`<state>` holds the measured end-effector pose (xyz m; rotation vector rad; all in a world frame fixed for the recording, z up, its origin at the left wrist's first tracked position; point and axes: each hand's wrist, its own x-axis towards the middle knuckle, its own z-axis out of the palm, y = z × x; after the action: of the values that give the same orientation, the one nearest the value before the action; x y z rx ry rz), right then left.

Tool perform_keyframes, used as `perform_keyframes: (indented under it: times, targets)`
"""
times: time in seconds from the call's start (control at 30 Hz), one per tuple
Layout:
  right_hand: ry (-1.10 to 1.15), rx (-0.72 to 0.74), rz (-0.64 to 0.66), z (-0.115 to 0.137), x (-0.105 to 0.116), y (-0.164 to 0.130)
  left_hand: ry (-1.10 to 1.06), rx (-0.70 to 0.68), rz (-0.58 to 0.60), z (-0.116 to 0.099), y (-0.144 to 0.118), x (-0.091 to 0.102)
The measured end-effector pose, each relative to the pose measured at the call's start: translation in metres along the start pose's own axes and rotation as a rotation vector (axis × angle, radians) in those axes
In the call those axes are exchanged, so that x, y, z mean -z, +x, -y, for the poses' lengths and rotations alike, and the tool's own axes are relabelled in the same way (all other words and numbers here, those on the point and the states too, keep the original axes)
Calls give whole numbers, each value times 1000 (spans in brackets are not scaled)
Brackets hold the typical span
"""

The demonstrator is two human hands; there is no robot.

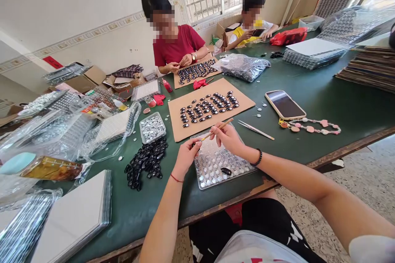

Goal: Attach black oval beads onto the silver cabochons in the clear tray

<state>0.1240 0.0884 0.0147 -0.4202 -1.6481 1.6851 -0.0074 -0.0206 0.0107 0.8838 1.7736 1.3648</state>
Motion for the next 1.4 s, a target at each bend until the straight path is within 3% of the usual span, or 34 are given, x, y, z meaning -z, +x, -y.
perform_keyframes:
  times: [0.3,0.6,0.9,1.07,1.2,1.4]
  targets:
    - [-109,54,-16,-2,2,-4,5,8,75,2,0,-2]
    - [-572,315,105,-5,4,-11,150,-41,-65,12,2,-2]
    - [-774,402,128,-12,6,-11,484,-263,-187,6,-8,-8]
    - [-817,392,20,-9,11,-6,368,-180,-238,8,-5,-3]
    - [-699,297,-52,-6,15,-5,331,-145,-235,14,-4,-3]
    - [-693,303,42,-5,8,-11,237,-92,-125,18,-3,-9]
